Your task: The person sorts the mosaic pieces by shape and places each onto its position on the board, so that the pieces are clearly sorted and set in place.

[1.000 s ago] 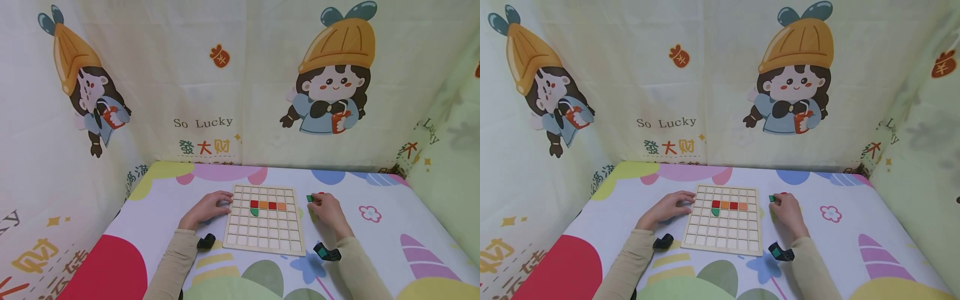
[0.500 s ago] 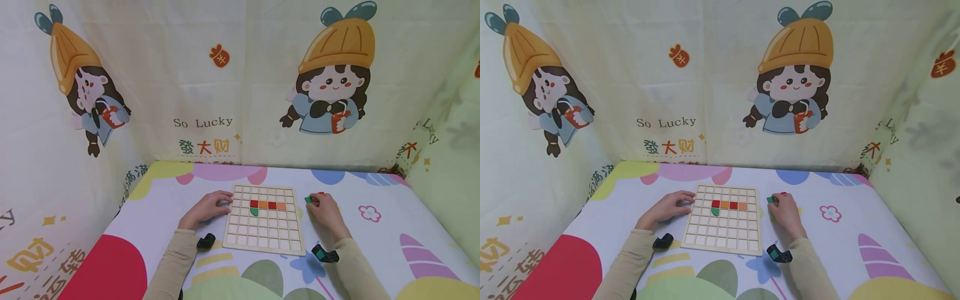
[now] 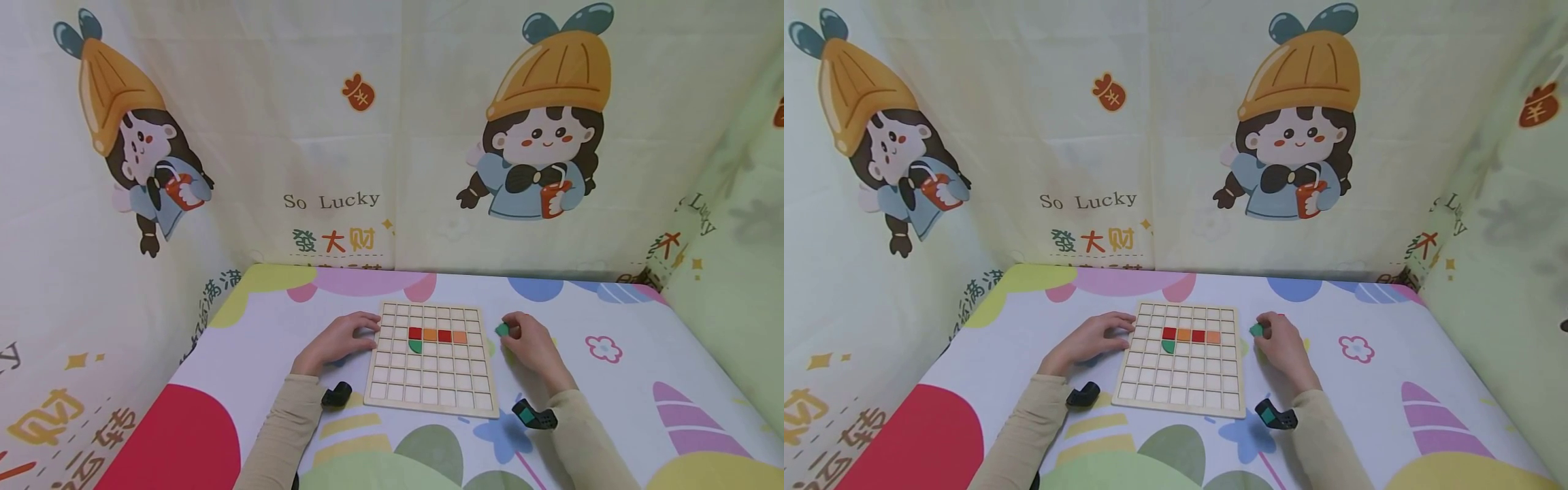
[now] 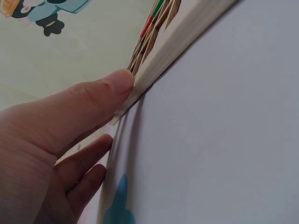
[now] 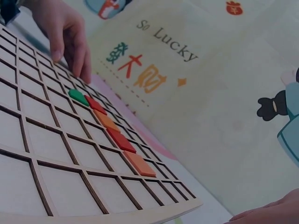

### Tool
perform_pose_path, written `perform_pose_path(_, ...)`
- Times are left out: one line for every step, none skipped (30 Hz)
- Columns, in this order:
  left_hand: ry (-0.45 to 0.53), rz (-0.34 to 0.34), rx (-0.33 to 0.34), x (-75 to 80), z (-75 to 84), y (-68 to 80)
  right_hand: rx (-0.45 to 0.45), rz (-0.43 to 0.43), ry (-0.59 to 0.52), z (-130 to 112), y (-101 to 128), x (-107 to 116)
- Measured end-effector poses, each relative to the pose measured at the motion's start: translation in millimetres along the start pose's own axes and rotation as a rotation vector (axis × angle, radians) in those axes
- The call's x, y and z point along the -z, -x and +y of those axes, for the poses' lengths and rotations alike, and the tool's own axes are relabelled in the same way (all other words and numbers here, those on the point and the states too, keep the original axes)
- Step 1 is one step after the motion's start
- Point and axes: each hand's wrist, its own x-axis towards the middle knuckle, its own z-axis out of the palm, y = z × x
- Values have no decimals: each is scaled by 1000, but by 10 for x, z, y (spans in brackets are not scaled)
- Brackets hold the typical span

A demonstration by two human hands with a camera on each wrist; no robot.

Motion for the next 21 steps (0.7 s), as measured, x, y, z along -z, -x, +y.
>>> perform_pose_path(-1, 1, -1, 0, 1, 0, -1, 0, -1, 1, -4, -3)
perform_pose_path(-1, 0, -2, 1, 1, 0, 3, -1, -1, 3, -9, -8)
perform_pose_path(-1, 0, -1, 1, 1, 0, 10, 0, 0, 6, -13, -10)
perform_pose_path(-2, -1, -1, 2, 2, 0, 20, 4, 3, 8, -17, -11)
perform_pose_path(-4, -1, 0, 2, 3, 0, 28, 8, 8, 8, -18, -13)
perform_pose_path(-6, -1, 1, 2, 5, -1, 38, 12, 12, 10, -19, -13)
perform_pose_path(-6, -2, 2, 2, 8, -1, 52, 19, 17, 12, -17, -11)
perform_pose_path(-6, -2, 4, 3, 11, -1, 65, 26, 26, 16, -16, -10)
perform_pose_path(-5, -3, 4, 3, 14, 0, 75, 33, 33, 16, -15, -8)
perform_pose_path(-4, -3, 2, 3, 16, 0, 82, 36, 39, 15, -13, -7)
perform_pose_path(-2, -3, 0, 3, 18, 0, 87, 36, 46, 15, -11, -7)
perform_pose_path(0, -2, -3, 4, 20, 0, 93, 36, 52, 14, -10, -6)
perform_pose_path(2, -2, -5, 4, 20, 0, 99, 33, 57, 10, -6, -5)
perform_pose_path(2, -1, -7, 3, 19, 0, 105, 25, 57, 3, -3, -5)
perform_pose_path(2, -1, -7, 2, 15, 0, 119, 15, 57, -4, 0, -3)
perform_pose_path(0, -1, -8, 1, 13, -2, 132, 5, 56, -9, 4, -2)
perform_pose_path(-2, -2, -5, 1, 11, -2, 146, -6, 55, -11, 5, 0)
perform_pose_path(-3, -3, -2, 0, 8, -4, 160, -15, 55, -14, 6, 2)
perform_pose_path(-4, -4, 1, 1, 7, -6, 171, -25, 55, -16, 7, 5)
perform_pose_path(-5, -5, -1, 0, 5, -8, 184, -34, 55, -17, 7, 9)
perform_pose_path(-5, -5, 2, 2, 5, -11, 190, -41, 55, -17, 5, 12)
